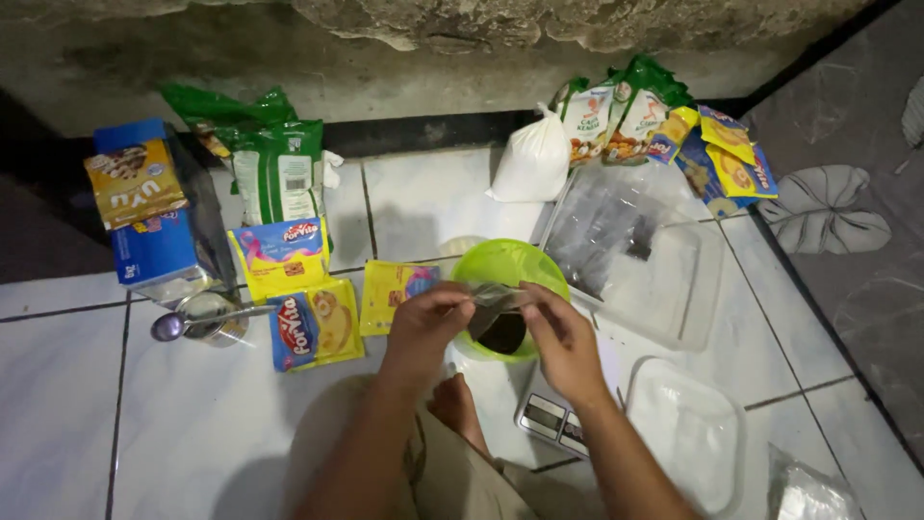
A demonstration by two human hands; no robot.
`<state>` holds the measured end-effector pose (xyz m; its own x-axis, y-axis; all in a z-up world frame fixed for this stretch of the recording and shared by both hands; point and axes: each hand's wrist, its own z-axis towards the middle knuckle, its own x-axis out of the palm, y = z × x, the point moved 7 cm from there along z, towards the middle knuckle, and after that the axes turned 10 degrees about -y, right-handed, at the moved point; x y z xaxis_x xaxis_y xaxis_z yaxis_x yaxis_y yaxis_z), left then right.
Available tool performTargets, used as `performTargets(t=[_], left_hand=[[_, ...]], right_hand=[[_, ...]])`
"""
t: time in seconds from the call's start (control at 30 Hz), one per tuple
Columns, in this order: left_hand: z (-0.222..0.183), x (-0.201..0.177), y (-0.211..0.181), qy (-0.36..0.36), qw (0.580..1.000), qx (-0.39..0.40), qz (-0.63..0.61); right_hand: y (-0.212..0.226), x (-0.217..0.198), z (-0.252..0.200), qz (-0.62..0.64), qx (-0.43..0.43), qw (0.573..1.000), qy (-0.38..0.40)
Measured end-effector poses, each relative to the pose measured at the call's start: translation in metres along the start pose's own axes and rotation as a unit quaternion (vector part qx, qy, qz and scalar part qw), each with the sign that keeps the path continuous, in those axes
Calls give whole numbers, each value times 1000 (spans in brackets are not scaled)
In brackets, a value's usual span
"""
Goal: Package dark powder into small plastic bags by scooping from a bowl and weighing each portion on a digital scale.
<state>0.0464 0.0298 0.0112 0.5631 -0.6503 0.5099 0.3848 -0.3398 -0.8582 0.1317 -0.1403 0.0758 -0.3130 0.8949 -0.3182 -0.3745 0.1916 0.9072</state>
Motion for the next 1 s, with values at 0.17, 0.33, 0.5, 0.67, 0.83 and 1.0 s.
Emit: performTargets(t=[0.17, 0.33, 0.5, 0.67, 0.83, 1.0], left_hand=[[-42, 46, -39, 51, 984, 133, 111], [-104, 83, -55, 52, 974, 135, 174], [-124, 60, -13, -31, 986, 64, 152], [-152, 42, 57, -51, 964, -132, 224], [-177, 76, 42, 85, 917, -224, 319], [-183, 68, 75, 165, 881, -186, 402]], right_hand=[[-11, 15, -55, 400, 152, 903, -33], [-14, -15, -103, 405, 364, 808, -223], [-11, -70, -129, 345, 368, 837, -212], [0, -111, -147, 242, 347, 905, -34], [-6, -151, -162, -54, 335, 940, -39], [-28, -177, -164, -223, 238, 945, -14]])
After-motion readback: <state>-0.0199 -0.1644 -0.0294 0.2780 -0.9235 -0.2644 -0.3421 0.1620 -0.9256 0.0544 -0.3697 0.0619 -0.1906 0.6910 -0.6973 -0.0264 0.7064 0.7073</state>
